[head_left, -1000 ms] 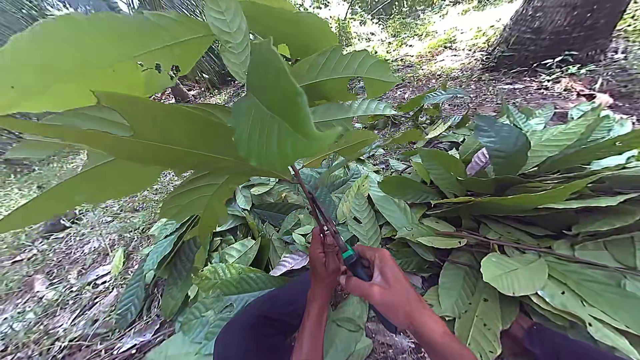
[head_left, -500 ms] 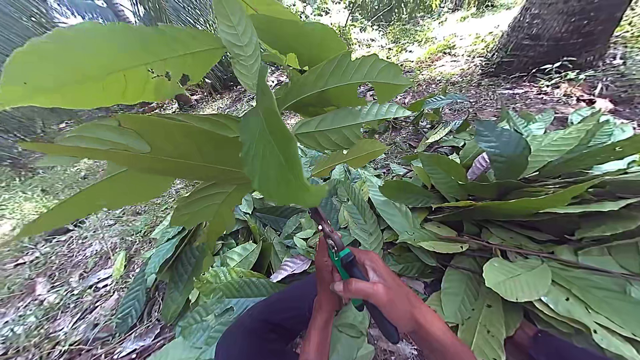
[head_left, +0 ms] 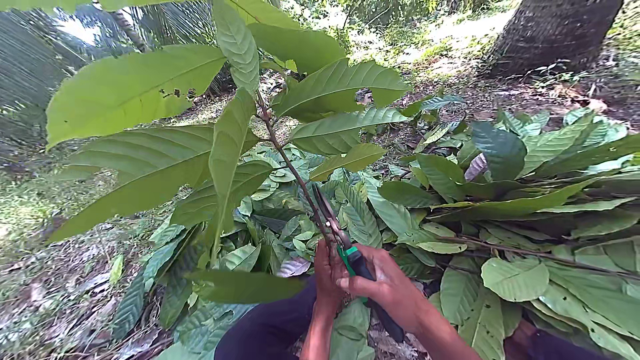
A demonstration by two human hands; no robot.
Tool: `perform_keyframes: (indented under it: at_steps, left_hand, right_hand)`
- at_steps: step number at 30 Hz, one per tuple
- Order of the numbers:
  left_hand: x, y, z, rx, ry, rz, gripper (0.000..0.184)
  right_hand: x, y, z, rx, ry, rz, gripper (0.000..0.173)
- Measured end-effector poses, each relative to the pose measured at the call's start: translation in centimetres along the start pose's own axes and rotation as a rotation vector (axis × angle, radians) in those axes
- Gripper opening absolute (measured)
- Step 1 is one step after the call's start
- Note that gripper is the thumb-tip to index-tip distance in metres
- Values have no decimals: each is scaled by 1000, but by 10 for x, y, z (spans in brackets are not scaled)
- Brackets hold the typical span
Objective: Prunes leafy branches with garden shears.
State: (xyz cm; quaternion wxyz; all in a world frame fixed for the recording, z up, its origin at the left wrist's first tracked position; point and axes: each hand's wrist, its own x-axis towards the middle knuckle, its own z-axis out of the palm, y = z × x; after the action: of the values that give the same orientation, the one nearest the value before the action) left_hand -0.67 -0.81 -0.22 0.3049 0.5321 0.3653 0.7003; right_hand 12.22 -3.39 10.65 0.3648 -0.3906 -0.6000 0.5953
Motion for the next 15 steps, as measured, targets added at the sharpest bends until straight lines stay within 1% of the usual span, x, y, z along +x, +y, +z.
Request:
perform_keyframes:
  at_steps: [4,6,7,10,12,13,15]
  left_hand:
    - [-2,4,1,52,-12,-19,26]
    - [-3,6,-1,90,-28,8,31]
    - [-3,6,-2,107,-30,24,31]
    - [-2,4,-6,126,-66,49,32]
    - [3,8,-7,71,-119,24,35]
    - [8,11,-7,46,-131,11,31]
    - [18,20,-4,55,-111,-46,29]
  right_hand:
    - [6,-6,-7,-62,-33,28,32]
    - [8,-8,-9,-79,-28,24,33]
    - [9,-8,-10,-93,-13,19,33]
    - [7,-8,-10,-80,35,2,24]
    - [5,-3,-9,-65,58,1,24]
    - [3,0,-8,-65,66,8,25]
    - [-1,7,-6,-76,78,24,29]
